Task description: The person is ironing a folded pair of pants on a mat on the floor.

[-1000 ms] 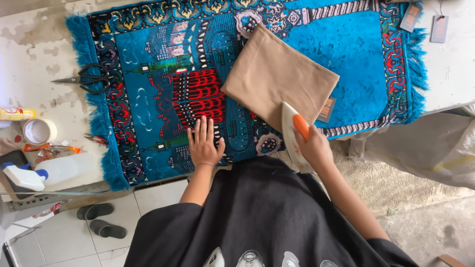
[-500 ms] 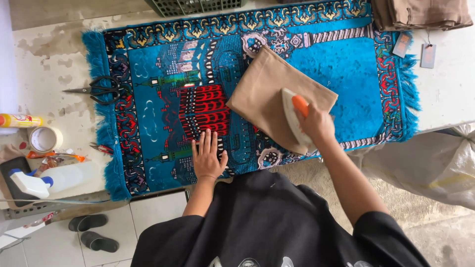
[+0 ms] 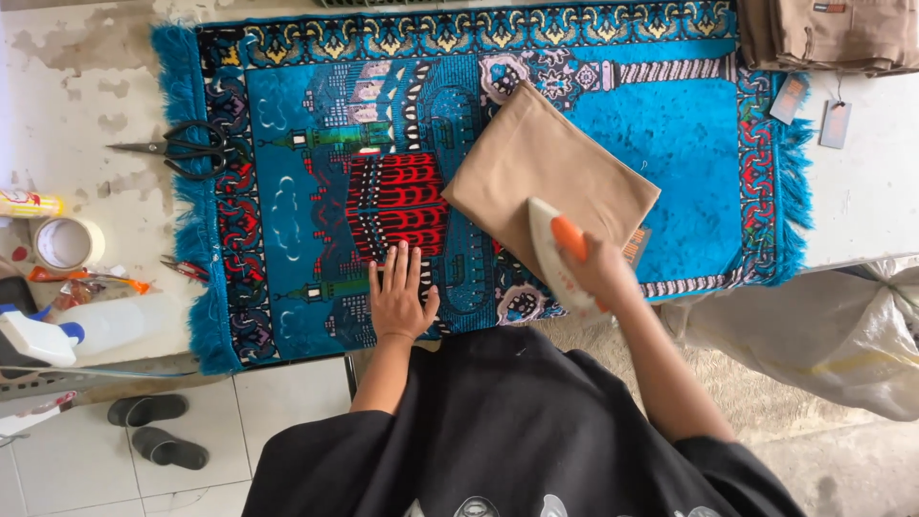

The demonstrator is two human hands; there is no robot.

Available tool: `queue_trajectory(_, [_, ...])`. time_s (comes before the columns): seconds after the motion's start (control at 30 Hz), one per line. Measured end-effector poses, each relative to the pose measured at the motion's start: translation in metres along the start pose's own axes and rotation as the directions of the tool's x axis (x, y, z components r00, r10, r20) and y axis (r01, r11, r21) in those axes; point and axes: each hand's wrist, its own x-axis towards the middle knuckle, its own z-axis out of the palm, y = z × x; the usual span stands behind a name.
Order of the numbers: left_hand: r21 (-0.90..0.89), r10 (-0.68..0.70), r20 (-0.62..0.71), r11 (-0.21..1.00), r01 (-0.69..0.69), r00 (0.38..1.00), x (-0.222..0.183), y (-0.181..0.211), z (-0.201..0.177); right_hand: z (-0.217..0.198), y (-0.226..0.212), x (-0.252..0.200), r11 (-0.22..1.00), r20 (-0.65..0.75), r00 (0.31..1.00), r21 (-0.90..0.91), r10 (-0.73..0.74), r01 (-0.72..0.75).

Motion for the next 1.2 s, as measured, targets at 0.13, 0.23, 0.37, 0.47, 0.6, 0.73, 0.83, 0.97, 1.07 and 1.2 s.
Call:
queue_trajectory(0.13, [-0.012, 0.003, 0.003, 1.000, -0.003, 1.000, 0.000, 0.000, 0.003, 0.037, 0.002, -0.042, 0.997, -0.071, 0.996, 0.068, 0.053, -0.048])
queue_trajectory(0.23, [-0.015, 0.003, -0.001, 1.000, -0.003, 1.000, 0.000, -0.002, 0.005, 0.062, 0.027, -0.056, 0.996, -0.133, 0.989, -0.068, 0.057, -0.066])
queue_trajectory(0.37, [-0.003, 0.008, 0.004, 1.000, -0.008, 1.000, 0.000, -0.003, 0.006, 0.076, 0.049, -0.060, 0.975, -0.255, 0.962, -0.219, -0.100, 0.043])
queue_trajectory(0.47, [-0.010, -0.001, 0.012, 1.000, 0.001, 1.000, -0.001, 0.000, 0.003, 0.061, 0.046, -0.044, 0.958, -0.301, 0.940, -0.277, -0.163, 0.077])
queue_trajectory(0.6, [-0.019, 0.013, -0.006, 1.000, -0.013, 1.000, 0.002, 0.000, 0.000, 0.027, 0.039, 0.002, 0.955, -0.482, 0.852, -0.290, -0.204, 0.065])
queue_trajectory(0.73, [-0.003, 0.022, -0.009, 1.000, -0.022, 1.000, 0.003, -0.001, 0.000, 0.006, 0.077, 0.052, 0.955, -0.524, 0.836, -0.296, -0.162, 0.000])
queue_trajectory(0.83, [0.015, 0.018, -0.016, 1.000, -0.018, 1.000, 0.000, -0.002, 0.002, -0.011, 0.105, 0.086, 0.989, -0.482, 0.873, -0.080, 0.071, -0.125])
queue_trajectory(0.97, [-0.012, 0.020, -0.028, 1.000, -0.020, 0.999, 0.000, -0.002, 0.002, -0.027, 0.120, 0.104, 0.984, -0.398, 0.902, 0.129, 0.168, -0.126])
queue_trajectory(1.07, [-0.023, 0.017, -0.031, 1.000, -0.018, 0.999, 0.001, 0.000, 0.001, -0.053, 0.084, 0.080, 0.965, -0.199, 0.973, 0.254, 0.119, -0.066])
queue_trajectory(1.2, [-0.011, 0.015, -0.036, 1.000, -0.016, 0.999, 0.001, -0.002, 0.001, -0.044, 0.038, 0.053, 0.977, 0.014, 1.000, 0.215, -0.007, 0.004])
